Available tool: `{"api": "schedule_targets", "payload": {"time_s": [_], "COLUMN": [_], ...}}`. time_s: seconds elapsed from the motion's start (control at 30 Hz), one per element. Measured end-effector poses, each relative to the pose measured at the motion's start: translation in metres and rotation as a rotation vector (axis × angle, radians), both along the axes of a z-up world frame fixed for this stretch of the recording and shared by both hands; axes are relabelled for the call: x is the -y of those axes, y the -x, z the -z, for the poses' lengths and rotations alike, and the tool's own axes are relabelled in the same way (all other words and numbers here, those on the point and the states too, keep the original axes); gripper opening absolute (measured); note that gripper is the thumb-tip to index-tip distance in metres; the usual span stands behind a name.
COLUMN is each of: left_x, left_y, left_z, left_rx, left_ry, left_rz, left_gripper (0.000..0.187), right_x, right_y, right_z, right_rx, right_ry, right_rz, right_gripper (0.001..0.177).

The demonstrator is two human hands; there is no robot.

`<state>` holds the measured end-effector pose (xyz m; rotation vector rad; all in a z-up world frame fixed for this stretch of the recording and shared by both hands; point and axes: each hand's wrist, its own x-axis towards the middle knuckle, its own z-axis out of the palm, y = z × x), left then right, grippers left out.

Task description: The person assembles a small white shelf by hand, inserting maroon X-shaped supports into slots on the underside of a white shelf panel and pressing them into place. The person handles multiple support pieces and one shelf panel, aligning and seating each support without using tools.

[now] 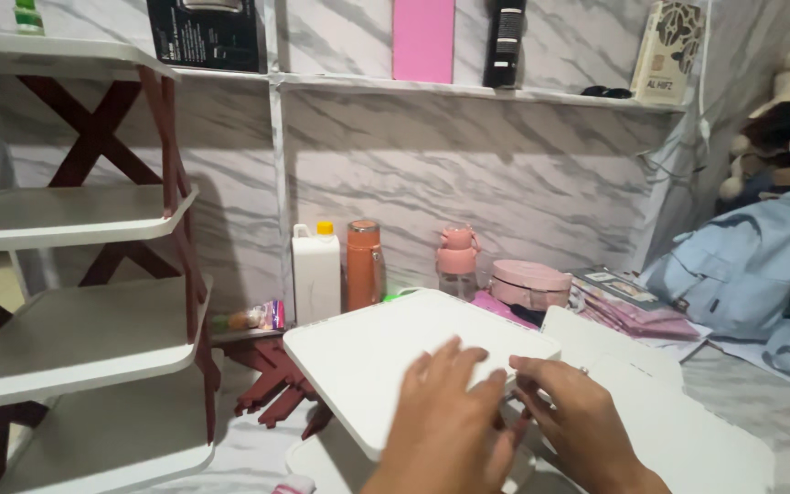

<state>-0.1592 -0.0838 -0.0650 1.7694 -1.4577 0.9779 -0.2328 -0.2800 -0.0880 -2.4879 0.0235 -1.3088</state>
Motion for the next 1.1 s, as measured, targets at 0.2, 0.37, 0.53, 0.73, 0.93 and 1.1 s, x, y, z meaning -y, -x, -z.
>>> {"api": "schedule_targets", "payload": {"time_s": [0.2, 0.37, 0.53, 0.73, 0.93, 1.1], "left_x": [0.034, 0.035, 0.035, 0.038, 0.041, 0.039], "left_y": [0.01, 0.01, 0.019, 0.023, 0.025, 0.025], "left_z": [0.0, 0.006, 0.009, 0.012, 0.012, 0.008], "left_rx": [0.019, 0.031, 0.031, 0.003, -0.01, -0.019], "left_ry": [-0.248, -0.185, -0.215, -0.155, -0.223, -0.22], "left_rz": [-0.146, -0.117, -0.134, -0.135, -0.134, -0.131], "left_gripper": [0.039, 0.02, 0.018, 0.025, 0.034, 0.035], "right_x": [0.003, 0.01, -0.002, -0.001, -0.016, -0.026], "right_y": [0.013, 0.017, -0.012, -0.03, -0.016, -0.007], "right_z": [-0.003, 0.036, 0.11, 0.137, 0.123, 0.11], "right_rx": [-0.021, 0.239, 0.124, 0.122, 0.102, 0.117], "right_ry": [-0.101, -0.313, -0.969, -1.152, -1.075, -1.021], "right_rz": [-0.127, -0.012, -0.217, -0.387, -0.347, -0.343], "right_gripper": [0.028, 0.035, 0.078, 0.056, 0.05, 0.049]}}
